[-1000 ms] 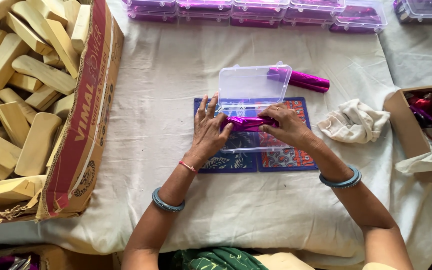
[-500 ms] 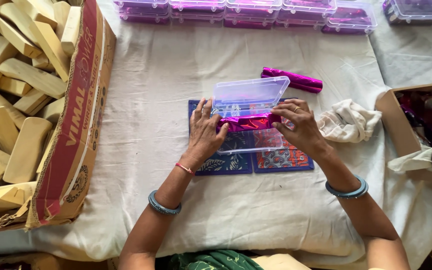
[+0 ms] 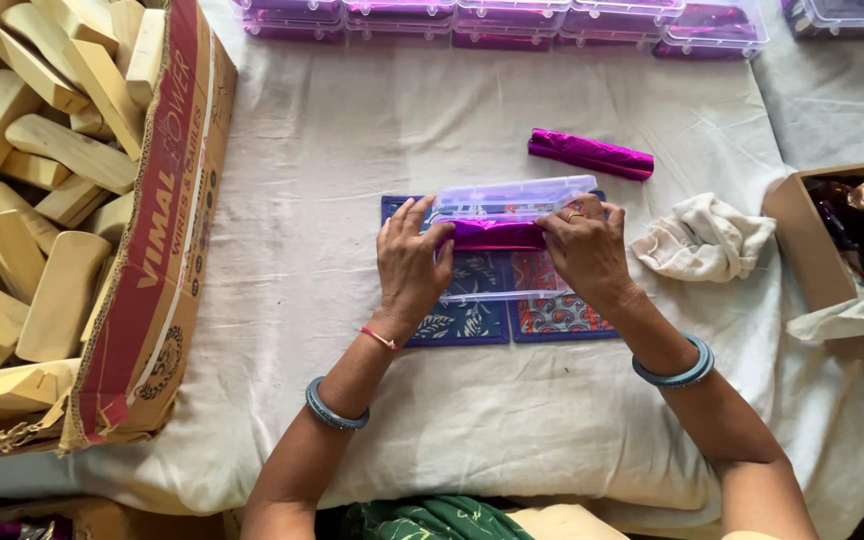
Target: The person wraps bundles of sticks in foil, places them into plastic containers, and closes the containers by hand.
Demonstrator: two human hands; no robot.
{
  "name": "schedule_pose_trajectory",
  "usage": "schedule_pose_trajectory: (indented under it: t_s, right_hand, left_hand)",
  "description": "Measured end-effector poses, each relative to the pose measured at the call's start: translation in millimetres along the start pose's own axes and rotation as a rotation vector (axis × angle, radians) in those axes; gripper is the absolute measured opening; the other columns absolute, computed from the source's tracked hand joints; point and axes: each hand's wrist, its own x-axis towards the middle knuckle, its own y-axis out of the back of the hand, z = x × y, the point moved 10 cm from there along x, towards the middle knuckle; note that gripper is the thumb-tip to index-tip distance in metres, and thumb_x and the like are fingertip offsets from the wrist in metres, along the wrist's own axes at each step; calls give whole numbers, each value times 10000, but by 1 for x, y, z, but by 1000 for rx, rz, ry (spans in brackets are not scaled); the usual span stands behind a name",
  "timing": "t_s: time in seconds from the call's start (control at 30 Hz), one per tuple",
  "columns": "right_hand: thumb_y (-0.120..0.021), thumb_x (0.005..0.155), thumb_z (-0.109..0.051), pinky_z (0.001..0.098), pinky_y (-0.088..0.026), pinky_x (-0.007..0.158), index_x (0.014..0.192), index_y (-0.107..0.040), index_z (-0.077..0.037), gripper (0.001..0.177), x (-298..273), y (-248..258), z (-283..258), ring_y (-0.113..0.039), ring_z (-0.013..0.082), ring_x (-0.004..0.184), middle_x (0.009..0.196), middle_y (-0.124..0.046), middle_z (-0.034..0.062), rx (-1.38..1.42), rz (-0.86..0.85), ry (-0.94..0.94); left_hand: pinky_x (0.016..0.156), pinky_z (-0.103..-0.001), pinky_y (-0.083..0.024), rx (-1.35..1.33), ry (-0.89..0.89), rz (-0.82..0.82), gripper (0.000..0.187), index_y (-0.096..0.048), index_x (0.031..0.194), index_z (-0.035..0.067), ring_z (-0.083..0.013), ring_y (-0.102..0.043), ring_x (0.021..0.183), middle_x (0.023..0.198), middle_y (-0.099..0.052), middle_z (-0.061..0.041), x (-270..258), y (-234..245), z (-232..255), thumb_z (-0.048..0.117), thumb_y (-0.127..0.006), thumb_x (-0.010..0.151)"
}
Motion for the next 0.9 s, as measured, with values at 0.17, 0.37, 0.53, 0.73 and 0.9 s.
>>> schedule_pose_trajectory:
  t_s: [0.17,0.37,0.53,0.73,0.9]
  right_hand:
    - [-729,973,-187,478,-340,1026,1068,-789,-149,118,-2,-7,3,-593,219,1074,1015,-759,10,-66,-4,-21]
    - [-756,920,-174,488,-335,1045,1060,-800,-181,148,-1,0,-5,-551,234,1173,1101,-714,-4,-86,38,34]
    - [-769,899,-191,481,-334,1055,1037,-784,-147,146,-3,4,-1,-491,267,1293,1191,-659,-3,-27,38,7]
    - [-746,917,-250,474,-322,1038,1017,-771,-142,149,-6,6,-4,-441,261,1329,1257,-632,2,-58,-27,-12]
    - [-683,967,-290,480,-299,1024,1089,-770,-145,209,-8,-7,-3,-419,237,1300,1263,-603,-6,-171,-93,-12]
  left_hand:
    - [1176,-583,-290,26,15,-54,127,-783,938,127,-346,-424,1428,1457,-571,-144,3,-2,0,226,-738,871]
    - [1179,-611,-283,72,-4,-73,167,-759,975,103,-344,-407,1443,1457,-550,-148,3,-4,3,231,-759,869]
    - [1221,-587,-278,54,-91,-18,234,-773,1099,161,-343,-321,1510,1551,-444,-128,0,3,12,207,-764,870]
    - [1236,-583,-210,35,-135,-63,252,-783,1124,270,-374,-162,1548,1638,-306,-117,1,-9,8,196,-744,886]
    - [1229,-599,-180,32,-103,-135,279,-774,1146,240,-368,-120,1552,1653,-262,-118,1,-16,6,181,-717,879]
